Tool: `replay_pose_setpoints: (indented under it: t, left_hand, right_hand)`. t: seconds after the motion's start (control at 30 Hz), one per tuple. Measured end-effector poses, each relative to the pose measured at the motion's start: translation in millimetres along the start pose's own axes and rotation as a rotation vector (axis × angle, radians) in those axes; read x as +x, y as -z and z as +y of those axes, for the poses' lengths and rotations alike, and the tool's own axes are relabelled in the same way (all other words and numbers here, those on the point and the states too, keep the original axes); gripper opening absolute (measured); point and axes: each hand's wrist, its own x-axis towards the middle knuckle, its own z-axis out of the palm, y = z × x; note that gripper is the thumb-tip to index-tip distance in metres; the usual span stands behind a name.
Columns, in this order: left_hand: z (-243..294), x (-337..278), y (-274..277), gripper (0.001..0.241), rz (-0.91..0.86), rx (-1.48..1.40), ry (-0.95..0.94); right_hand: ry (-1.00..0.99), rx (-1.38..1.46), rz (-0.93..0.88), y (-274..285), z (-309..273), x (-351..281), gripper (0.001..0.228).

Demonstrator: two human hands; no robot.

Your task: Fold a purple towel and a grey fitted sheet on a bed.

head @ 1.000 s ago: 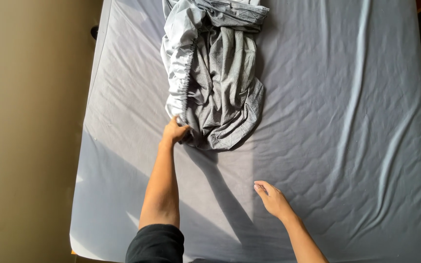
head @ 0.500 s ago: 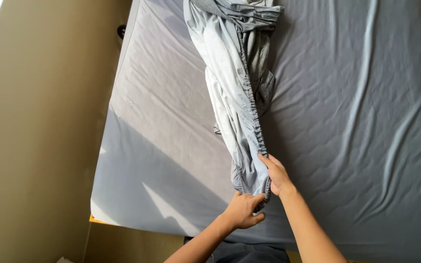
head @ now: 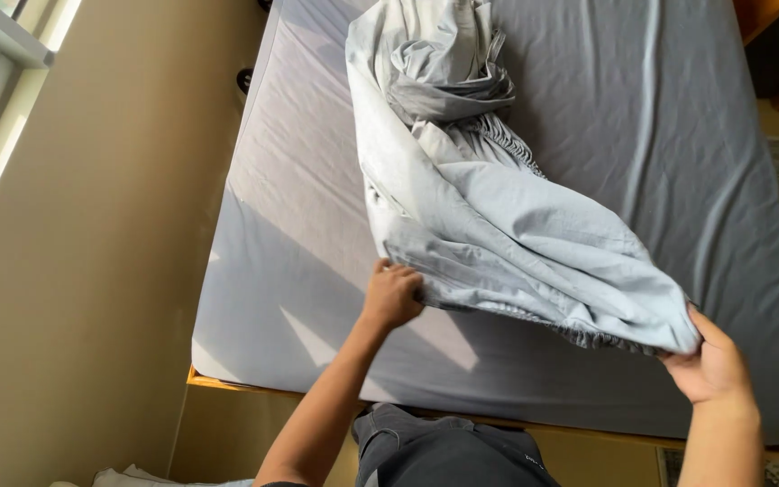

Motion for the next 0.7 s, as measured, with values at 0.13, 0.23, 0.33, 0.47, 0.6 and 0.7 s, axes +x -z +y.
replay_pose_setpoints:
  t: [0.13, 0.23, 0.33, 0.47, 0.6, 0.7]
  left_hand:
    - [124.9, -11.7, 7.4, 0.027, -0.500, -0.350, -0.214]
    - [163.9, -54.8, 12.0, 0.034, -0.735, -0.466, -0.284]
    - [149.5, -95.9, -3.7, 0.032, -0.768, -0.507, -0.251]
    - [124.0, -90.1, 8.4, 0.035, -0.646, -0.570, -0.022]
    - [141.3, -40.0, 64.4, 0.029, -0.440, -0.681, -0.034]
    - [150.9, -11.6, 95.0, 0.025, -0.361, -0.782, 0.036]
  right_hand:
    - [-0.180, 0.025, -0.064, -6.1, 98.3, 32.2, 0.041]
    - [-0.294, -0.177, -0.106, -29.5, 167.0, 25.9, 0.041]
    - [-0.214, -0.479, -0.015, -44.6, 208.8, 8.7, 0.040]
    - [0.701, -0.977, 0.052, -111.3, 186.1, -48.7, 0.039]
    - [1.022, -0.861, -0.290, -148.6, 94.0, -101.5, 0.033]
    - [0.661, -0.843, -0.631, -137.6, 69.6, -101.1, 0.031]
